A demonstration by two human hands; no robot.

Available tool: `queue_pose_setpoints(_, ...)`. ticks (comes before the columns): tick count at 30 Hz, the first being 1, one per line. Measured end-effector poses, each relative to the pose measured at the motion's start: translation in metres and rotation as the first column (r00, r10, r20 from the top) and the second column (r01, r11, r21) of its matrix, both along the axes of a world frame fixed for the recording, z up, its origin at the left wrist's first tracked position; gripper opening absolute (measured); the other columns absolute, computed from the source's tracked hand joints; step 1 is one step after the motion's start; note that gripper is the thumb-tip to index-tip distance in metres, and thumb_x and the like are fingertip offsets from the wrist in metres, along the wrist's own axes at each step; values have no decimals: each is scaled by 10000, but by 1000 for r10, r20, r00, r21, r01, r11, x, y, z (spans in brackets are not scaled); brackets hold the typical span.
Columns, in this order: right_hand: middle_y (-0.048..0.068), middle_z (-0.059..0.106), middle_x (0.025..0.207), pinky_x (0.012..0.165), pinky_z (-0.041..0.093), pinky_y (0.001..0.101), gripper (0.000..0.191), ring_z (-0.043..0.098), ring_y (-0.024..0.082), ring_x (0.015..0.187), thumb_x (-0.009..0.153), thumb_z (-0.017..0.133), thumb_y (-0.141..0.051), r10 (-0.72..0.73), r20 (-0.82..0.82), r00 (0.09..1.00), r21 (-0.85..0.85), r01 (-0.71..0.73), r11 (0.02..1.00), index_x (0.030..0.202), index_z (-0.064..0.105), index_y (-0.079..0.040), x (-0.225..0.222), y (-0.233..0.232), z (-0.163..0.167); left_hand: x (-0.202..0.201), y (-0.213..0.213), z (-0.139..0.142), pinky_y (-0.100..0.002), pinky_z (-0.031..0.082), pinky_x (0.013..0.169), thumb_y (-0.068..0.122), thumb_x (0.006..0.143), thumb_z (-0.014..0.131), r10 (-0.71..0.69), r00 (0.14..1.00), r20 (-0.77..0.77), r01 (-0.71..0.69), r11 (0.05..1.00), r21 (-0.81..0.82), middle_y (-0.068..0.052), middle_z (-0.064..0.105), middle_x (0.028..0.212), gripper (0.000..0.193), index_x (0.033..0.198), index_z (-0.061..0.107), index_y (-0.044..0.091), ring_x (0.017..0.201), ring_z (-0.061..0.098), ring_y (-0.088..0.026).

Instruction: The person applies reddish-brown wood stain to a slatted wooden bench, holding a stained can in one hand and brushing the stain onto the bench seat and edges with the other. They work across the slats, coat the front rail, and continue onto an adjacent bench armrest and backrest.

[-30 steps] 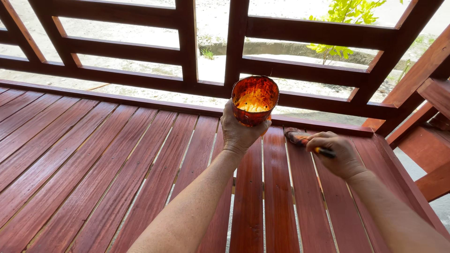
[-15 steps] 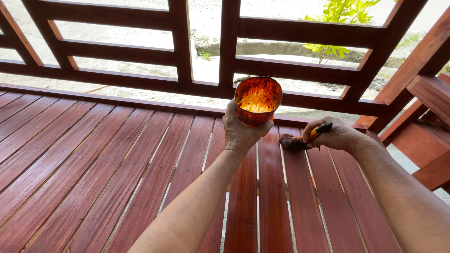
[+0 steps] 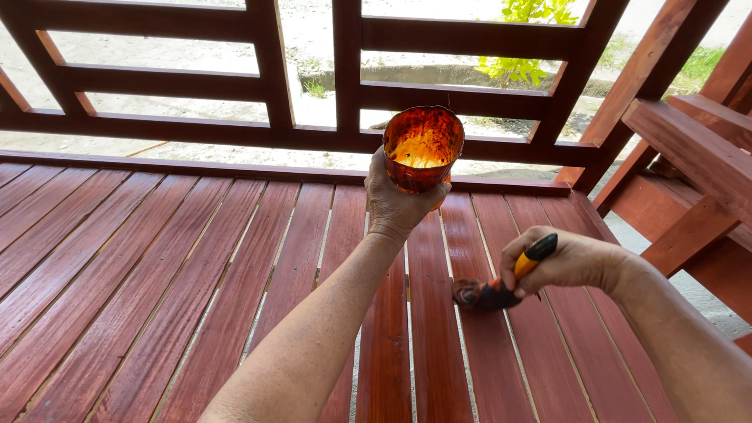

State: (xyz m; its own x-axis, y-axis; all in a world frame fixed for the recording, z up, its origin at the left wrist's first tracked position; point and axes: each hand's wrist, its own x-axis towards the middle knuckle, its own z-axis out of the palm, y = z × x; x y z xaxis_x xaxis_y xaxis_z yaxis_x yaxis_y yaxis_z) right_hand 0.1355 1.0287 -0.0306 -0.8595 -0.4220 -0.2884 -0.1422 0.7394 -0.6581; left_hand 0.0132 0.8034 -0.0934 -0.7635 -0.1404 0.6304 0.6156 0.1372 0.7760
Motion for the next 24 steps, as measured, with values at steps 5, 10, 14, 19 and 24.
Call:
queue_pose_setpoints(5,61,750,658,580,551,301,161,682,156,630,589,743,48,24,60,998,-64,-20,998,711,785,-48,40,-5,-2,10,3,9,-392,571,1069,319,576,957,6,998,-66,-5,1000,22,-104,573,1340,1006,1406,425,115,1265,603,-243)
queue_pose_setpoints(10,49,736,680,587,567,300,167,691,154,654,574,761,27,75,172,982,-130,-53,990,711,785,-67,71,0,-5,17,-2,10,-396,563,1077,314,590,956,-10,997,-70,12,999,30,-99,562,1345,1013,1422,411,120,1277,592,-247)
queue_pose_setpoints(14,66,730,671,589,561,304,117,677,166,635,565,770,15,63,310,949,-162,-12,987,665,787,-44,83,6,-14,19,-1,11,-397,569,1075,307,593,951,5,998,-57,-4,1000,18,-96,579,1335,989,1409,422,131,1275,603,-240)
queue_pose_setpoints(19,79,723,680,614,582,318,161,675,183,642,533,817,-18,75,474,877,-266,62,962,685,775,-44,88,20,-38,22,-2,11,-401,560,1084,315,592,951,-4,1000,-22,4,1000,0,-94,592,1333,987,1405,420,139,1277,605,-237)
queue_pose_setpoints(24,96,761,753,851,655,355,160,764,231,798,581,825,-60,184,399,898,-580,91,810,718,743,-50,64,48,-59,22,-7,11,-395,561,1084,324,596,936,-53,998,33,52,998,29,-90,574,1353,1010,1429,394,148,1291,591,-235)
